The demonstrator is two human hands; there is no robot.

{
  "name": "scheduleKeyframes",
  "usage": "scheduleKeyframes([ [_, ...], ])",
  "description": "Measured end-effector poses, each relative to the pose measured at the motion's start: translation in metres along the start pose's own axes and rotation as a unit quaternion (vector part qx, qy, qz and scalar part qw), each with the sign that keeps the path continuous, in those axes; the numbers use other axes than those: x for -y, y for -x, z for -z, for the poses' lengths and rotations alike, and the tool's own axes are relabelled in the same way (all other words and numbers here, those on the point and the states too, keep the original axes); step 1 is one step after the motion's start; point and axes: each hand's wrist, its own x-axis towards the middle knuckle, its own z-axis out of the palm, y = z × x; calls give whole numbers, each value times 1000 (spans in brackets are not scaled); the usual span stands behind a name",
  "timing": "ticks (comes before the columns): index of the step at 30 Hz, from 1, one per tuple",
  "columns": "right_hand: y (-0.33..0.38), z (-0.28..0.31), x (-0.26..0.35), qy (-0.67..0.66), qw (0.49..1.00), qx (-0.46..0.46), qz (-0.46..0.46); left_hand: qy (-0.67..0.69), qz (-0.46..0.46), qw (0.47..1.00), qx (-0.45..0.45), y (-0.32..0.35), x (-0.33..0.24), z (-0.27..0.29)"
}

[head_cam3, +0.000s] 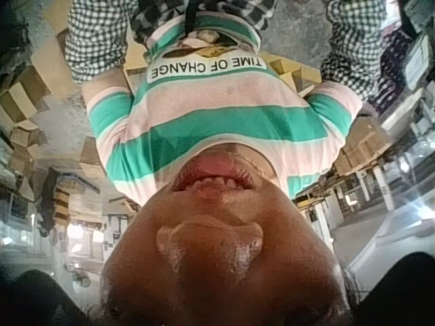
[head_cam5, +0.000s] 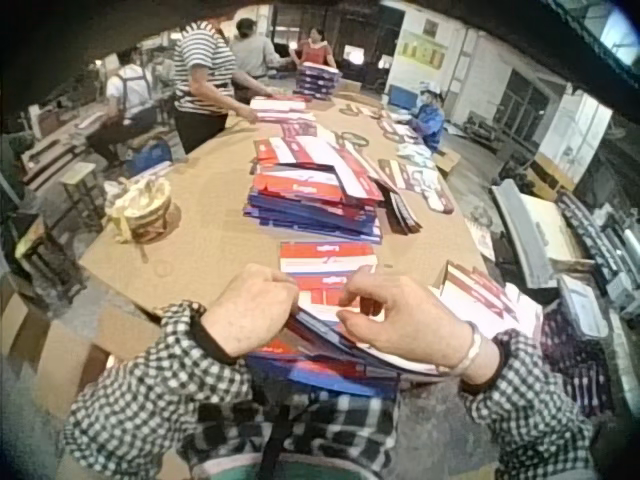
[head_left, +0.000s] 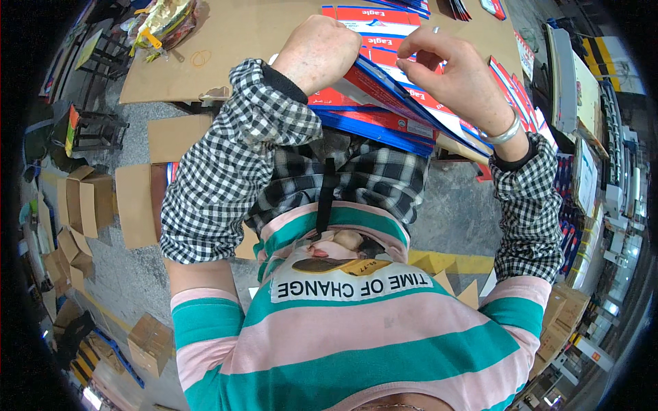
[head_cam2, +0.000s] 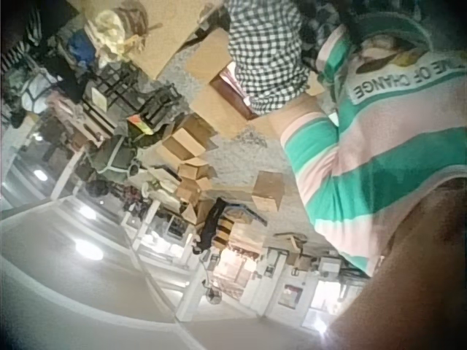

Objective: Gluing and stacking paper envelopes in a factory setting.

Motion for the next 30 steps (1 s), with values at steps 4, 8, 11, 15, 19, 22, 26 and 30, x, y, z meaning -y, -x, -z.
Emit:
scheduleKeyframes([
  [4,2,-7,-3,4,999,-25,46,183,90,978,-29,-2,-2,-5],
  [8,2,-8,-1,8,999,-22,38,1,-25,1000,-3,0,-2,2],
  [11,2,-7,2,-4,999,-33,39,167,47,985,-17,2,5,-5],
  [15,13,2,0,-67,995,-73,-14,123,-10,988,-96,1,12,-10],
  [19,26,6,2,-160,977,-124,-66,310,121,942,-51,12,2,-2],
  [22,38,12,10,-249,949,-116,-157,423,182,885,-73,16,5,-7],
  [26,59,6,17,-301,928,-129,-177,444,218,861,-117,18,1,-12],
  [30,79,-16,15,-391,888,-136,-201,481,259,828,-128,15,-3,-15],
])
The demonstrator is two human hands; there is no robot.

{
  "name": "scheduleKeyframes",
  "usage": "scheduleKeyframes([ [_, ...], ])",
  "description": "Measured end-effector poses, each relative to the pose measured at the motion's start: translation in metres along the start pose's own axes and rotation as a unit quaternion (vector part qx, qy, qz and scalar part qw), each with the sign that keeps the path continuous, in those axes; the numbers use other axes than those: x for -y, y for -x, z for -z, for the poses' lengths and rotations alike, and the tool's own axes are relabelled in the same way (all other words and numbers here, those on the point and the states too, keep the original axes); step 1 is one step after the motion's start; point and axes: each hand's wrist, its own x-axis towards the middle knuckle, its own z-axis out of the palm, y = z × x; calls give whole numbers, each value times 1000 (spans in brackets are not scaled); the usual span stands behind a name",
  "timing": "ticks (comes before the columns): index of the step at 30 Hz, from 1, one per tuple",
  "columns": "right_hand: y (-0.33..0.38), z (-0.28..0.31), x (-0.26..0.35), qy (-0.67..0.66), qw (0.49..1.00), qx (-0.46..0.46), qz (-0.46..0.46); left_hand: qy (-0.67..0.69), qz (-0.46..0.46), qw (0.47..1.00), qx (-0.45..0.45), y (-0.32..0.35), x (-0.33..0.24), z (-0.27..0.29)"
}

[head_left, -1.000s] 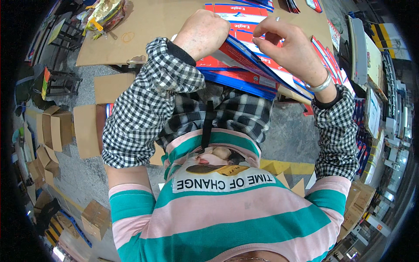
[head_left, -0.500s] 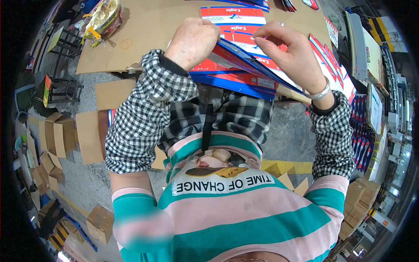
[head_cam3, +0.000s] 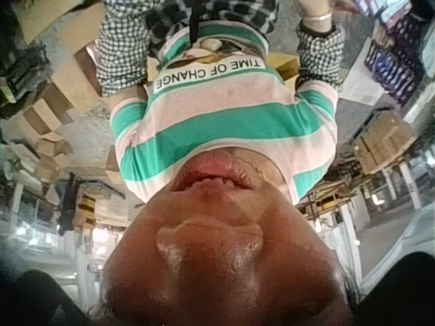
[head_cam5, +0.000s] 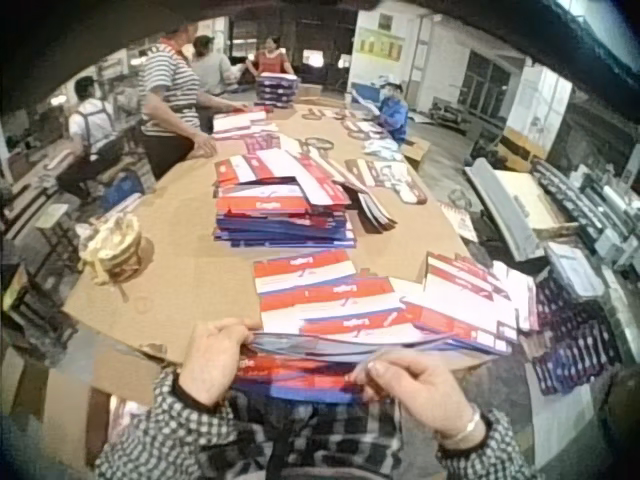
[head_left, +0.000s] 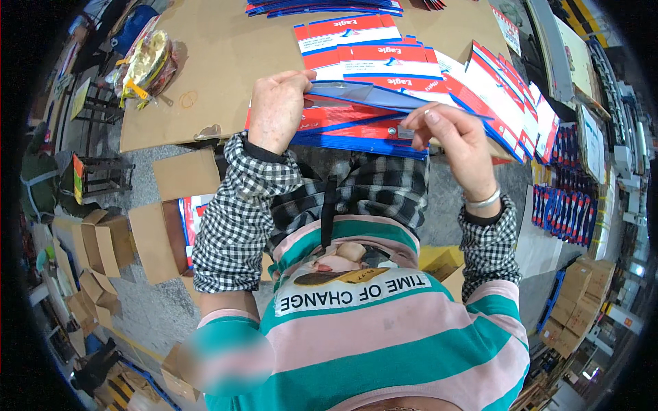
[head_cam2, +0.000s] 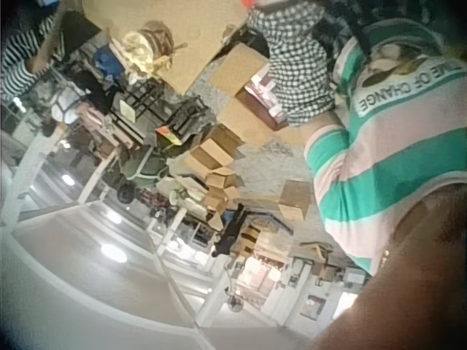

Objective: Gluing and stacking paper envelopes in a factory setting.

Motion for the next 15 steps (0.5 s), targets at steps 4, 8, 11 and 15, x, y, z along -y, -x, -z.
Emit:
scheduleKeyframes([
  [4,16,-3,-29,-79,994,-31,-70,39,-7,999,-7,-3,14,-6],
  [8,12,-16,-23,-85,991,-44,-96,47,6,999,-5,-7,11,2],
  [11,0,-29,-20,-126,988,-47,-76,32,7,999,-7,-6,9,3],
  [15,-15,-45,-24,-151,986,-69,-28,46,30,998,-8,-4,11,4],
])
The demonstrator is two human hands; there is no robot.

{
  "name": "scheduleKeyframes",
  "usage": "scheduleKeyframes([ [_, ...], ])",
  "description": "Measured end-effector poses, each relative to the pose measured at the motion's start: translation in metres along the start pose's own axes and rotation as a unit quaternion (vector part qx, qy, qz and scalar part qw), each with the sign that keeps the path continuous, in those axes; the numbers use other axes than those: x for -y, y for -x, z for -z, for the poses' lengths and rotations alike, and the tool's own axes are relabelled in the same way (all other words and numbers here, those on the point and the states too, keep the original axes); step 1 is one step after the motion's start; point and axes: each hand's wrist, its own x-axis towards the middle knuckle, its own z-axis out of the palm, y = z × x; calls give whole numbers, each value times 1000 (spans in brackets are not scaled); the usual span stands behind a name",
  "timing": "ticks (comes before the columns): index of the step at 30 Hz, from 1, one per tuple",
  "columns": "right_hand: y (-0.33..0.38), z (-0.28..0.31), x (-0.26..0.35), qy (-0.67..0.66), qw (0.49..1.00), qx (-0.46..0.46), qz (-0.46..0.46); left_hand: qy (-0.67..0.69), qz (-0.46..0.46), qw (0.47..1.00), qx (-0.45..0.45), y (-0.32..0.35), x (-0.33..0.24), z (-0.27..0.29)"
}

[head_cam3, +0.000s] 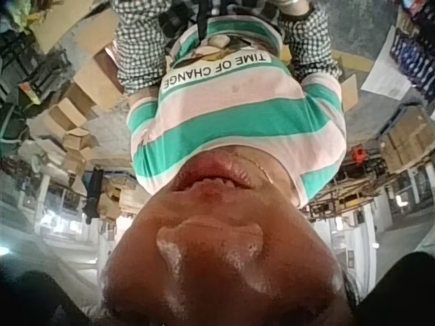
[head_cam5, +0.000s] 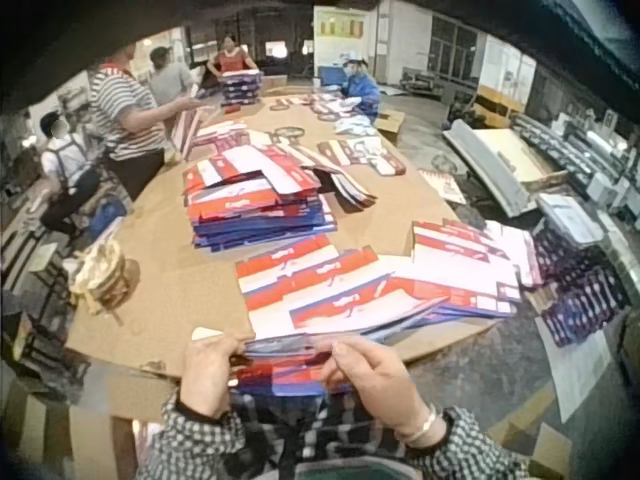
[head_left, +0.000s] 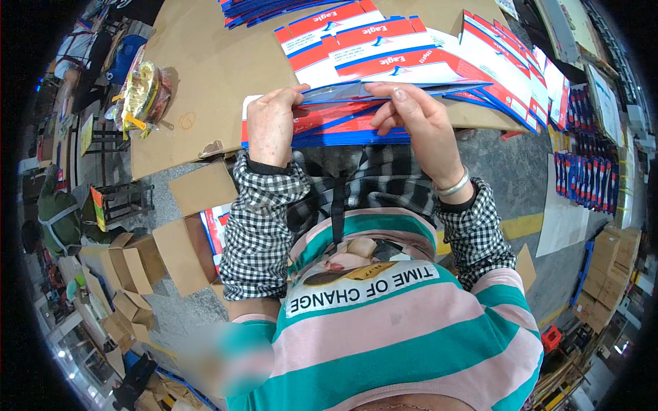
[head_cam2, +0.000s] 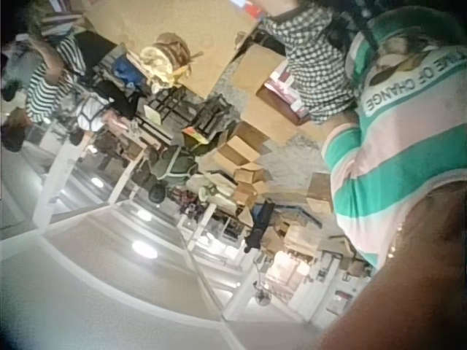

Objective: Gluing and stacking paper envelopes in a factory setting.

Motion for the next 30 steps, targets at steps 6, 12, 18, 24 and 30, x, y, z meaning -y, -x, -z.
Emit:
scheduleKeyframes([
  [6,-4,-13,1,103,994,27,8,116,13,992,-45,4,1,1],
  [12,0,-18,2,66,998,19,-14,98,-37,993,-64,10,12,3],
  [18,1,-20,9,138,990,28,11,78,-76,993,-54,24,11,-7],
  [24,10,-17,0,132,990,46,18,63,-98,991,-60,32,12,-13],
  [30,24,-26,-2,41,998,-46,3,21,-138,988,-62,37,13,-18],
])
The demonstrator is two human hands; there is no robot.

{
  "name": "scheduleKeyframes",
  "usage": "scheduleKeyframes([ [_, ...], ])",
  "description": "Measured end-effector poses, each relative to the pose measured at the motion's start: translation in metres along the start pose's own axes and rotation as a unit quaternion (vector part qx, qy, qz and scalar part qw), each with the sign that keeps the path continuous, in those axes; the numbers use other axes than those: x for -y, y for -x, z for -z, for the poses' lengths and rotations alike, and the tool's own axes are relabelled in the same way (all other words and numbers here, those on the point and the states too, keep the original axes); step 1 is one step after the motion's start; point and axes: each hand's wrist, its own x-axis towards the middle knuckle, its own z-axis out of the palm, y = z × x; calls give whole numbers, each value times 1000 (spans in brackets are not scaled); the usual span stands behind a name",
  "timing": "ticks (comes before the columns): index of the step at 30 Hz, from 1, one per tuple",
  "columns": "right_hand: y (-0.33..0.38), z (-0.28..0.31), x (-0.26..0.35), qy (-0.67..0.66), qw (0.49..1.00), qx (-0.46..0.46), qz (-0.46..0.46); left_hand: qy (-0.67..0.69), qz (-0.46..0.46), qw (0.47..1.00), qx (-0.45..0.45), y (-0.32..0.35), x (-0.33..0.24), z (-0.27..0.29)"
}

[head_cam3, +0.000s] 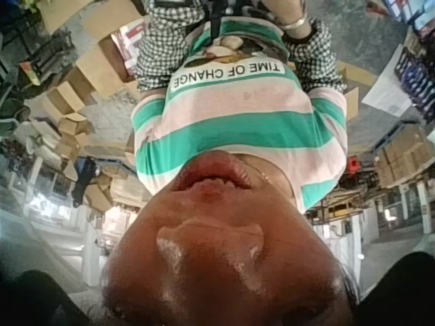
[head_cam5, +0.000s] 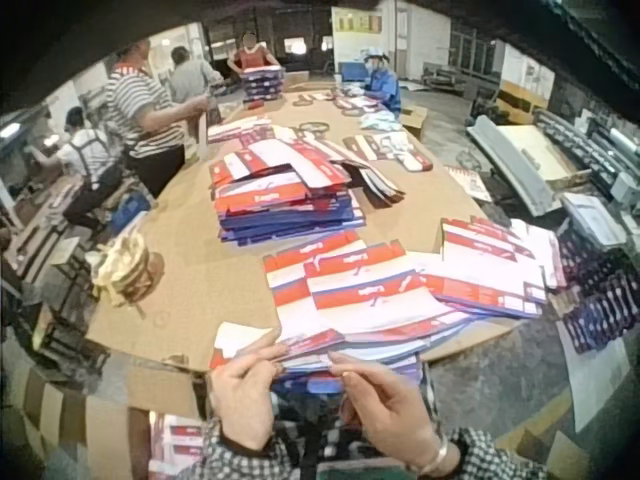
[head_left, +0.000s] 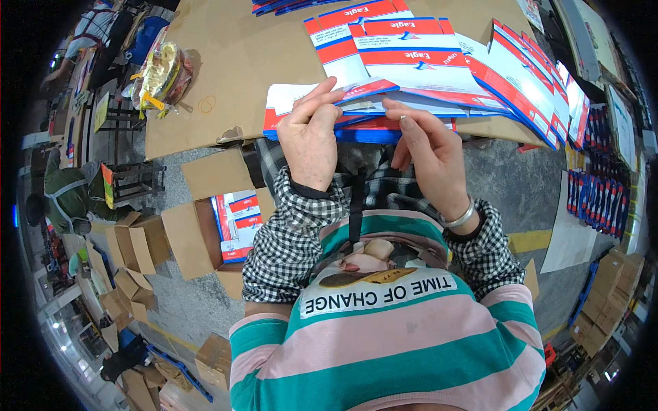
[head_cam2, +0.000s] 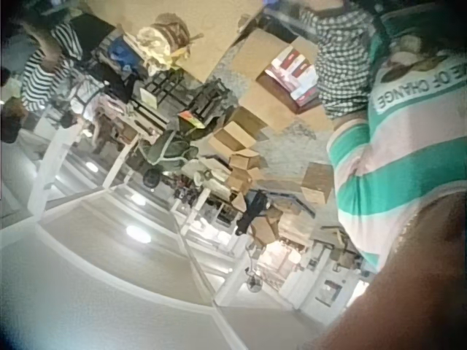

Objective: Gluing and stacking paper envelopes in a factory setting.

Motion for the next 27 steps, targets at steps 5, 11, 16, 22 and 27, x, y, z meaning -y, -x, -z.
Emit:
scheduleKeyframes([
  [5,15,-11,-3,7,999,-25,37,-22,-43,999,-7,2,2,-8],
  [11,15,-15,-7,-5,999,0,33,-20,-63,998,-15,3,5,-14],
  [16,18,-18,-7,5,1000,-3,23,-50,-84,995,6,6,10,-17],
  [22,22,-20,-12,27,999,11,41,-15,-62,998,-9,6,7,-26],
  [27,22,-21,-9,15,999,15,31,-7,-59,998,-4,7,7,-27],
])
